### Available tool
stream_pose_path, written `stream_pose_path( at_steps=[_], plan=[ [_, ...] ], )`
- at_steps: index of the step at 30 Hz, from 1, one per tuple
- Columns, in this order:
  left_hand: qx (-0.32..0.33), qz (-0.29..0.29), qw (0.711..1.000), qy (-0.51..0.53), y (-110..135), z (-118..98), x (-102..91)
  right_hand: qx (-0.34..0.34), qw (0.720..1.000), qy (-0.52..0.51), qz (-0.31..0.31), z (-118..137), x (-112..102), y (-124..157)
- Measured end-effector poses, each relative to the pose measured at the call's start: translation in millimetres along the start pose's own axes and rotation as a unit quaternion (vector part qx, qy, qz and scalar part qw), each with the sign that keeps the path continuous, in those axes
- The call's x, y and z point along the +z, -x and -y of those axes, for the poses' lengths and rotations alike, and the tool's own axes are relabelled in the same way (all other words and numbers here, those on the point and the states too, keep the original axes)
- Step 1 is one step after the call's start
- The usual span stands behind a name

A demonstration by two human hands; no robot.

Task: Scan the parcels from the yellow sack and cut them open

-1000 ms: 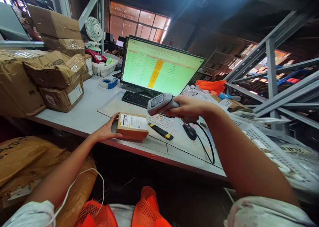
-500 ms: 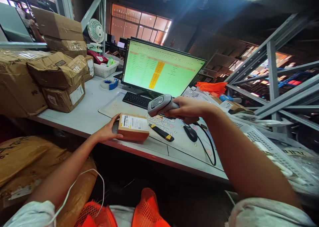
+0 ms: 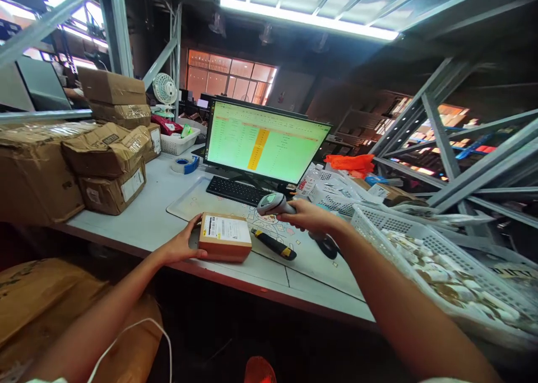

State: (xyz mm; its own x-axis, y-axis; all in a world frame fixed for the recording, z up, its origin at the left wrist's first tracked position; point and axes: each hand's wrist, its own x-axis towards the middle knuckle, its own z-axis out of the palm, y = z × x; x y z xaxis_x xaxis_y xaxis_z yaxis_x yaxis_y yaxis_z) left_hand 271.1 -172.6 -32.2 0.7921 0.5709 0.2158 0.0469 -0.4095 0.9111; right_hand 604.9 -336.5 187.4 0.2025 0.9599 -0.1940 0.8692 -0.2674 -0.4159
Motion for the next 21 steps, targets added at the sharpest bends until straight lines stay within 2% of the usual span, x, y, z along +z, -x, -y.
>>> stream_pose_path(
  at_steps=[3, 7, 10, 12, 15, 17, 19, 21],
  plan=[
    [-0.004, 0.012, 1.0, -0.002, -2.1, 1.5, -2.6, 0.078, 0.993, 0.078, -0.051, -33.6, 23.6, -7.4],
    [-0.006, 0.028, 0.999, -0.015, -5.2, -3.6, -3.0, 0.192, 0.96, 0.155, -0.134, -80.8, 65.4, -11.5],
    [-0.016, 0.016, 0.999, -0.035, -5.6, -8.4, 0.6, 0.259, 0.941, 0.157, -0.151, -109.7, 92.5, -7.4],
    [-0.027, 0.003, 0.999, -0.047, -5.0, -8.8, 3.1, 0.29, 0.934, 0.154, -0.144, -122.6, 99.9, -2.8],
    [-0.031, -0.012, 0.997, -0.067, -3.7, -5.6, 4.6, 0.303, 0.93, 0.155, -0.14, -130.6, 87.9, -1.3],
    [-0.033, -0.016, 0.997, -0.073, -3.2, -2.9, 3.7, 0.309, 0.919, 0.165, -0.179, -129.7, 69.0, -10.9],
    [-0.037, -0.021, 0.996, -0.076, -2.5, -1.3, 2.0, 0.292, 0.912, 0.18, -0.224, -126.0, 50.9, -31.5],
    [-0.037, -0.029, 0.996, -0.079, -1.6, -1.0, -0.1, 0.24, 0.927, 0.186, -0.219, -121.6, 40.9, -60.4]
  ],
)
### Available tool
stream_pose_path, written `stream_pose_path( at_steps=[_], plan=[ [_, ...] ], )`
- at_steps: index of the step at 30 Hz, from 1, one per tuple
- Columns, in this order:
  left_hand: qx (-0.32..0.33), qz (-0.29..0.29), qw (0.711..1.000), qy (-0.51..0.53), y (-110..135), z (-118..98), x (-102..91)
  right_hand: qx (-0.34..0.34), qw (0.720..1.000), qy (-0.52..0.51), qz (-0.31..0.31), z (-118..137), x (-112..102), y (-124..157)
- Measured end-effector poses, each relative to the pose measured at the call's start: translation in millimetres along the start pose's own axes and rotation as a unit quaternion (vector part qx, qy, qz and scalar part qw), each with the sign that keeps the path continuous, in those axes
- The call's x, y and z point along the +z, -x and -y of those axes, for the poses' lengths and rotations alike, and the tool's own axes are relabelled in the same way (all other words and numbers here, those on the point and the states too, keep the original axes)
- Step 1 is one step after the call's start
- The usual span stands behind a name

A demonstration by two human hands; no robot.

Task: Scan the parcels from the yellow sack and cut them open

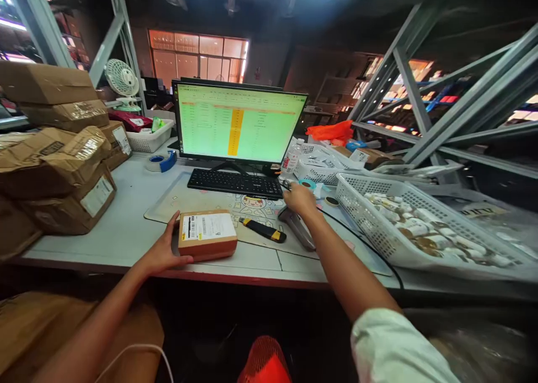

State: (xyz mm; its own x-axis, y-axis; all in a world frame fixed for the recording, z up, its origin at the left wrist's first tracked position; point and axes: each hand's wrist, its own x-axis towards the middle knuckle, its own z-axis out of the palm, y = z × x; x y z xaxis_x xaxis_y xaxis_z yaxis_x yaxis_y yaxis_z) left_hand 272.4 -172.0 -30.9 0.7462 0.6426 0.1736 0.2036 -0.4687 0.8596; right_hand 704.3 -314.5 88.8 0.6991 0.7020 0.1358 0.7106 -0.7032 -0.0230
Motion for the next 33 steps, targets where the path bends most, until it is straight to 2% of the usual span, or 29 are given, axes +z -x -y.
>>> stream_pose_path(
  at_steps=[3, 7, 13, 18, 22, 26, 29, 31, 33],
  plan=[
    [0.007, -0.011, 1.0, -0.005, 1.4, 1.1, -2.6, -0.07, 0.996, -0.014, 0.056, 27.4, 14.0, -33.3],
    [0.017, -0.016, 1.0, -0.01, 1.5, 5.1, -3.7, -0.073, 0.993, -0.008, 0.092, 49.1, 37.1, -57.7],
    [0.024, -0.014, 1.0, 0.013, -0.5, 5.8, -2.9, -0.067, 0.992, 0.005, 0.11, 57.9, 48.8, -69.0],
    [-0.006, -0.009, 0.999, 0.034, -0.7, 2.4, -4.2, -0.089, 0.988, 0.007, 0.125, 73.3, 41.7, -69.3],
    [-0.002, -0.027, 0.993, 0.114, -0.1, -1.6, -7.4, -0.151, 0.975, 0.0, 0.16, 83.6, 27.6, -44.9],
    [-0.024, -0.049, 0.978, 0.203, -7.5, -14.7, -18.1, -0.232, 0.95, -0.017, 0.21, 74.5, 25.7, 9.6],
    [-0.096, -0.016, 0.976, 0.196, -25.8, -31.9, -30.7, -0.24, 0.951, -0.033, 0.193, 61.8, 31.1, 45.8],
    [-0.148, 0.001, 0.975, 0.164, -41.4, -41.8, -37.1, -0.234, 0.956, -0.057, 0.169, 57.3, 32.7, 58.5],
    [-0.168, -0.019, 0.977, 0.133, -54.5, -46.0, -39.1, -0.223, 0.959, -0.095, 0.15, 57.1, 31.2, 62.3]
  ],
)
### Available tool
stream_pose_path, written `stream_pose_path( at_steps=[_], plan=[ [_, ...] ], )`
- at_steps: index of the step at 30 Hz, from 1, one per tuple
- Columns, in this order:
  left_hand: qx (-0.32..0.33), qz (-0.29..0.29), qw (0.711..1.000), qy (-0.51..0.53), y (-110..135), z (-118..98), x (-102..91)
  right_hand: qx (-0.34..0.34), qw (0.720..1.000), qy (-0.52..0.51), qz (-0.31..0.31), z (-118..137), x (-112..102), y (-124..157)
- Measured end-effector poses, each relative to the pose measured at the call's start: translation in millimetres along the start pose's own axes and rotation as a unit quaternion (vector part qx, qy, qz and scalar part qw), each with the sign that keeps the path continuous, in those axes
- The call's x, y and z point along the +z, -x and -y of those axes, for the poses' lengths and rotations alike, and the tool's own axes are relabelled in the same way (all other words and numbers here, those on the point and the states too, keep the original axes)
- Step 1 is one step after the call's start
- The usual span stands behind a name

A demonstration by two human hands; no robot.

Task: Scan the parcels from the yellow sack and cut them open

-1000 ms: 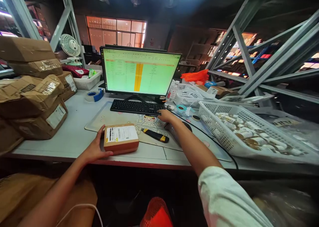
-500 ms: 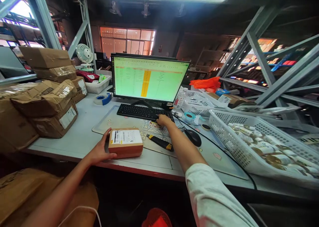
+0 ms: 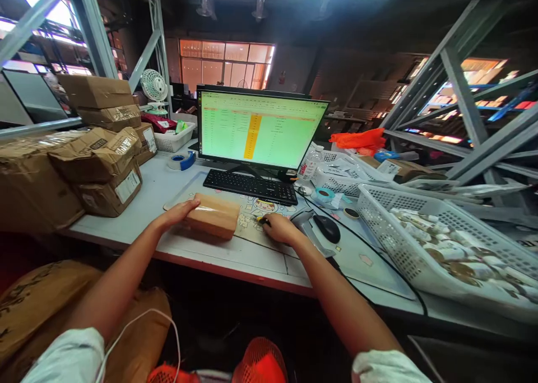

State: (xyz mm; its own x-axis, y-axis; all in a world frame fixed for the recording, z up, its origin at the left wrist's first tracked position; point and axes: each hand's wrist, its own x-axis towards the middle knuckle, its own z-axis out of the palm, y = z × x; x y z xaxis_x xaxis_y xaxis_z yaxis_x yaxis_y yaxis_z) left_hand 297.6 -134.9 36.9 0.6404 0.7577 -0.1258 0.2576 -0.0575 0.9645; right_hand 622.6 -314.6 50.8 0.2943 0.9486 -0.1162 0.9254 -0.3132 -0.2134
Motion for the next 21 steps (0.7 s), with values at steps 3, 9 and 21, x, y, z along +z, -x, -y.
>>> stream_pose_path(
  at_steps=[3, 9, 21],
  plan=[
    [0.073, -0.032, 0.996, 0.034, -8.3, 7.0, 4.8, -0.002, 0.996, -0.087, -0.016, 5.2, -5.0, -2.5],
    [0.176, 0.034, 0.981, 0.08, -1.9, 44.6, 16.4, -0.027, 0.942, -0.332, 0.023, 26.4, -5.1, -4.4],
    [0.189, 0.013, 0.982, 0.001, 2.5, 44.1, 23.3, -0.037, 0.885, -0.461, 0.05, 55.8, -14.1, 20.6]
  ],
)
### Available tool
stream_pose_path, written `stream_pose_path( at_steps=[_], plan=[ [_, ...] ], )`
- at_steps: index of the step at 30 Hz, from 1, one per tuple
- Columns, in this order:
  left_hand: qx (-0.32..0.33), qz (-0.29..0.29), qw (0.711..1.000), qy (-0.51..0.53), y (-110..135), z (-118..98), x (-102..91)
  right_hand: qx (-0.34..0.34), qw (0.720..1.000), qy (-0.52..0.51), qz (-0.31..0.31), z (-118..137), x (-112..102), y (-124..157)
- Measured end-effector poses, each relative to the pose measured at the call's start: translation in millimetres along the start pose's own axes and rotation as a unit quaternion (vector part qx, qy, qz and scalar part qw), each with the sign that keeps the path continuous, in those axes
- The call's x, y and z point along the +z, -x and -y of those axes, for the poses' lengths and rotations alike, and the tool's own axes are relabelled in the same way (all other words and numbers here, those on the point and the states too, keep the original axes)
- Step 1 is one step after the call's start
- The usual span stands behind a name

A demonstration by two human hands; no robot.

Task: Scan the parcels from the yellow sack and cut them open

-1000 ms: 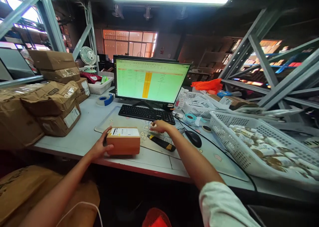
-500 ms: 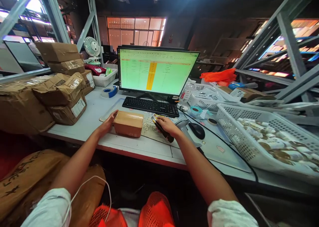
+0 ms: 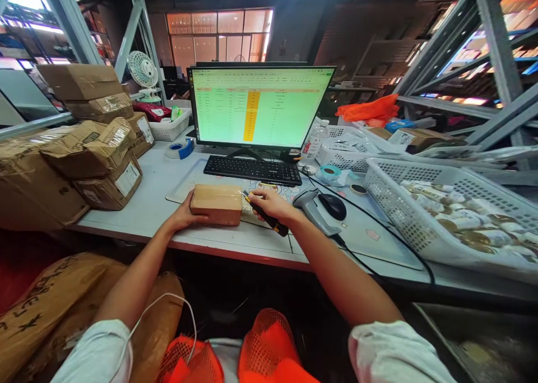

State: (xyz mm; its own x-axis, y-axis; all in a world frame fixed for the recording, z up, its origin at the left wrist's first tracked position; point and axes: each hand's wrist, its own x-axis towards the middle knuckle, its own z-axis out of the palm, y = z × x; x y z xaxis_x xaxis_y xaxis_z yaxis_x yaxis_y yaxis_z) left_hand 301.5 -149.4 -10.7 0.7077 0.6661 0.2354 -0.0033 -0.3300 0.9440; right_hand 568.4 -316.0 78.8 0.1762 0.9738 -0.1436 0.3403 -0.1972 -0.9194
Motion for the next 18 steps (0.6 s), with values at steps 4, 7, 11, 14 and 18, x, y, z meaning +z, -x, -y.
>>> stream_pose_path(
  at_steps=[4, 7, 11, 14, 18],
  plan=[
    [0.016, -0.004, 0.999, -0.031, -0.3, 4.0, -1.6, -0.024, 0.999, 0.045, 0.007, 5.5, 1.0, 15.3],
    [0.005, -0.008, 1.0, -0.02, 0.1, 4.7, 1.5, -0.033, 0.996, 0.071, 0.045, 7.3, 4.2, 26.8],
    [-0.004, -0.027, 1.0, -0.016, 2.3, 3.0, 4.6, -0.043, 0.995, 0.072, 0.061, 3.3, 7.5, 35.5],
    [0.016, -0.087, 0.992, -0.089, 5.7, -16.6, 0.4, -0.03, 0.997, 0.057, 0.045, -1.9, 1.7, 36.3],
    [0.098, -0.195, 0.903, -0.37, 14.9, -73.1, -0.8, 0.031, 0.996, 0.077, -0.029, 1.3, -7.7, 39.3]
  ],
)
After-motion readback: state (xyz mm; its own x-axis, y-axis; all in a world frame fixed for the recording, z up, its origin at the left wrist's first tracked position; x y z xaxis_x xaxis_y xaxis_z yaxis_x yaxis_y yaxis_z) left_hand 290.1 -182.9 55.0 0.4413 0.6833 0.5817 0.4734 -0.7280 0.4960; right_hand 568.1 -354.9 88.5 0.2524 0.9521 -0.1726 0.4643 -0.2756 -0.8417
